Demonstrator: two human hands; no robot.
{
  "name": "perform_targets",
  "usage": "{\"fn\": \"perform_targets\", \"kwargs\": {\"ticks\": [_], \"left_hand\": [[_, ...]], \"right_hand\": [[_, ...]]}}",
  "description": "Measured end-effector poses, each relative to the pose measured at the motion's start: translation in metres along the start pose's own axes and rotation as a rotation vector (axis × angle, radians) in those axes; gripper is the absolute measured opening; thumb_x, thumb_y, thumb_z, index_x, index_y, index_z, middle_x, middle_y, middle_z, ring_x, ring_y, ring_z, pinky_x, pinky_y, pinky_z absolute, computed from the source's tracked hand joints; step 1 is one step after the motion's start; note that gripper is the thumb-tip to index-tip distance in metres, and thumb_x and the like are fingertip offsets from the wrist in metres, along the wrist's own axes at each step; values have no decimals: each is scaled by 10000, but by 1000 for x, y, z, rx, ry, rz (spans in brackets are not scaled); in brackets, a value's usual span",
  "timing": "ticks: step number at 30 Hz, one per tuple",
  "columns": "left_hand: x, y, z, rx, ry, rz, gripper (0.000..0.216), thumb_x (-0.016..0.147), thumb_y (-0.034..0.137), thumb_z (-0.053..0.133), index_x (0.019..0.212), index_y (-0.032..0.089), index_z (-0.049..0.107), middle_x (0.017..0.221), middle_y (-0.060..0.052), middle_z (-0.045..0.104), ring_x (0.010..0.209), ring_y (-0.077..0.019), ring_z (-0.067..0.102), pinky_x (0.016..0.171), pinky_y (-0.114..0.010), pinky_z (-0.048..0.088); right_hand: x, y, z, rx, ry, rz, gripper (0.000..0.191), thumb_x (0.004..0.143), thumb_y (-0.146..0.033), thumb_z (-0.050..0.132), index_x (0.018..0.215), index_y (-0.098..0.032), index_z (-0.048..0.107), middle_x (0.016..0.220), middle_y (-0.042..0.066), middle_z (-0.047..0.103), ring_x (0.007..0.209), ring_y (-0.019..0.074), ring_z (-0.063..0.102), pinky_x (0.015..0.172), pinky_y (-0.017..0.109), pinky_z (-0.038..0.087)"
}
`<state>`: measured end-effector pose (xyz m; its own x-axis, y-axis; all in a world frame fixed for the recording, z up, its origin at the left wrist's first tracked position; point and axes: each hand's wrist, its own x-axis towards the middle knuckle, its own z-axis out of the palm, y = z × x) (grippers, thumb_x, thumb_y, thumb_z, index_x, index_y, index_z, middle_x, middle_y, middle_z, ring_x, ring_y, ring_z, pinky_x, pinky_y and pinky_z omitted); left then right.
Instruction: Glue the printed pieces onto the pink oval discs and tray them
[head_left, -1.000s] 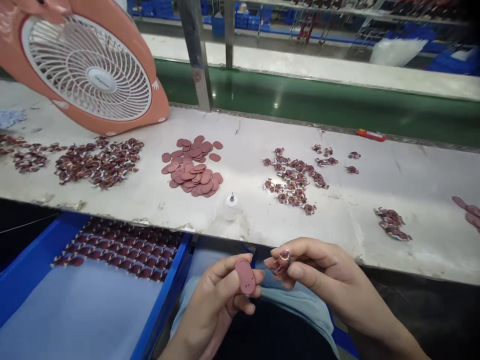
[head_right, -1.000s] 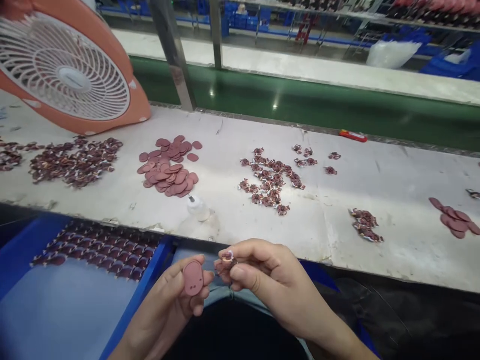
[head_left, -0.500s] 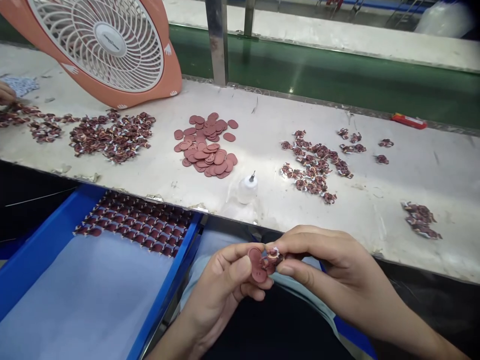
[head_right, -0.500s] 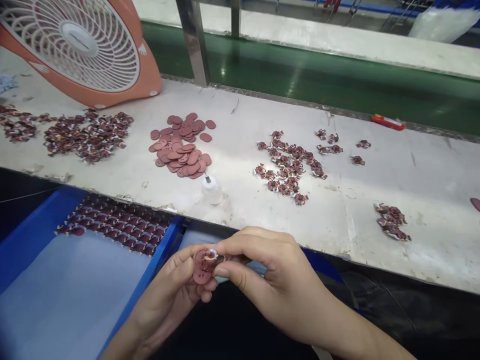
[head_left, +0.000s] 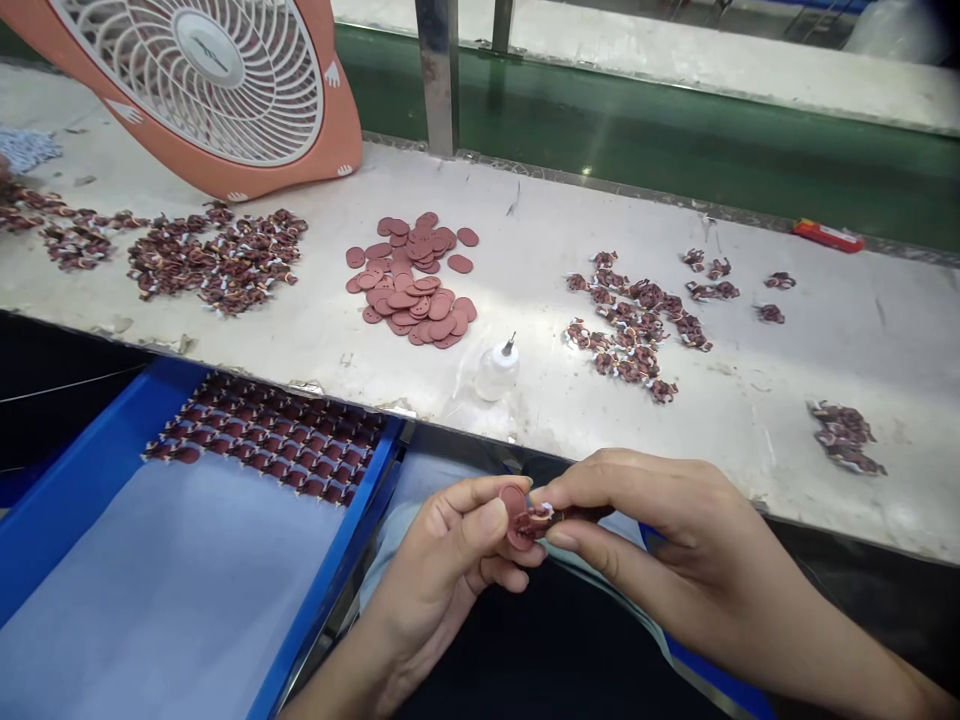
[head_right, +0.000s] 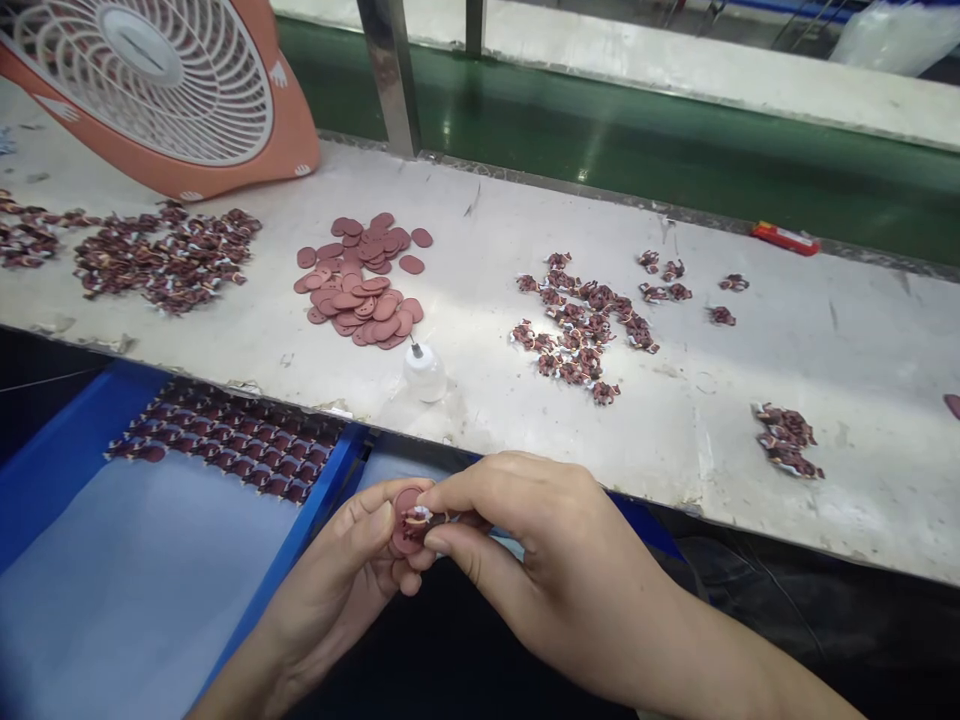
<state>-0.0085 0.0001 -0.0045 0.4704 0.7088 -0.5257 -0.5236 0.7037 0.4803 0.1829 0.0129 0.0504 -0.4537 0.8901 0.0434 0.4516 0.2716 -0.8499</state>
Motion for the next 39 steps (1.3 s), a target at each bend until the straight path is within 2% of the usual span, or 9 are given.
{"fn": "perform_targets", "kwargs": {"ticks": [6,15,26,32,39], "left_hand": [[2,-2,-1,-5,38,-4,290,734,363,796,941,163,760,705,-10,705,618,-91,652,513,-131,508],[3,-3,-3,-33,62,-24,243,775,356,764,925,165,752,723,-10,721,620,-84,659,504,-124,513],[4,-4,-4,-47,86,-42,229,777,335,763,919,156,749,706,-7,713,601,-90,665,456,-126,521],[4,-5,-6,-55,101,-47,212,792,319,751,926,155,748,701,-6,705,604,-89,667,457,-130,526],[3,-5,-6,-101,104,-69,248,719,328,814,887,154,757,669,7,693,577,-73,657,457,-112,508]], "right_hand": [[4,2,3,-8,14,-11,139,926,-173,621,1016,-277,638,911,-49,724,787,96,675,718,189,526],[5,3,2,-11,-3,-7,124,915,-156,628,983,-257,649,901,-40,729,770,94,676,696,179,519],[7,-3,0,5,-59,23,174,911,-82,597,986,-231,645,909,-55,707,815,60,655,754,150,483],[6,-4,1,-65,-72,-14,118,928,-107,565,927,-216,611,892,-30,690,791,102,642,724,214,489],[8,-6,7,-137,-58,-63,115,929,-107,543,877,-200,589,852,-5,680,754,136,637,691,253,490]]}}
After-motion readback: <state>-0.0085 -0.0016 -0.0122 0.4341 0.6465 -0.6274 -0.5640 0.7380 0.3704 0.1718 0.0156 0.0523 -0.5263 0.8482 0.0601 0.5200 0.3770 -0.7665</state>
